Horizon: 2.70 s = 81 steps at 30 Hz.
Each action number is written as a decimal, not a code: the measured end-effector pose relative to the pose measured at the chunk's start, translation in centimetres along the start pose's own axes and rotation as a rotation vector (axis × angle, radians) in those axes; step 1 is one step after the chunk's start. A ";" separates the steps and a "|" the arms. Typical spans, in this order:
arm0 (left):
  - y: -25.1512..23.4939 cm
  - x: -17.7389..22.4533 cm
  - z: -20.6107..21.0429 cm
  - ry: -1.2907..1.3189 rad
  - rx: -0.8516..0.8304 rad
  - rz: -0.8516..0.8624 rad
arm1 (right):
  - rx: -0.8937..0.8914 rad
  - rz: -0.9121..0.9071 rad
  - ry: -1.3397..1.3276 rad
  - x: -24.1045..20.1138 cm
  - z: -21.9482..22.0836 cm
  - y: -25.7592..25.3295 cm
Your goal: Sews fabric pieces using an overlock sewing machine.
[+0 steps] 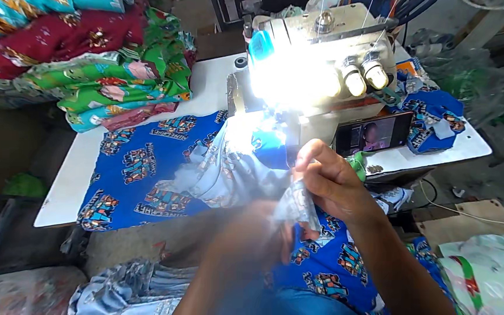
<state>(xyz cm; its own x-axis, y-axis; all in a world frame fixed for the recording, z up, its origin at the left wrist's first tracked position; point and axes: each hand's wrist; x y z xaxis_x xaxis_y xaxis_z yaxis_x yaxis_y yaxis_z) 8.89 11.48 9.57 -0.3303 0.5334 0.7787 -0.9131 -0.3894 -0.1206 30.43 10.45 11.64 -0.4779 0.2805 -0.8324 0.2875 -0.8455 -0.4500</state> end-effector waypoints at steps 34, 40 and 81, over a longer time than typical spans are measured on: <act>-3.8 12.6 -4.0 -1.383 0.219 -0.024 | -0.040 0.140 0.536 -0.9 -7.1 -2.4; -4.4 12.8 -4.0 -1.812 0.202 -0.022 | 0.024 0.163 0.704 0.1 -5.7 -2.6; -5.7 11.3 -5.4 -1.832 0.424 0.064 | 0.546 0.137 0.803 4.1 -2.2 -1.0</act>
<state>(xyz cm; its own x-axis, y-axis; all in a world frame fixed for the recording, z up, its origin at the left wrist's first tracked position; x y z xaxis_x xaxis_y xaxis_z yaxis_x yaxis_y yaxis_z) 9.08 23.77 15.74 0.5351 -0.7324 0.4210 -0.7050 -0.6617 -0.2551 30.02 13.42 8.00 0.2963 0.2188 -0.9297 -0.2215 -0.9311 -0.2898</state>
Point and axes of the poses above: each hand's wrist, its own y-axis away from the middle knuckle, its own z-axis out of the palm, x = y × z, and after that the axes turned 5 degrees about y, right-handed
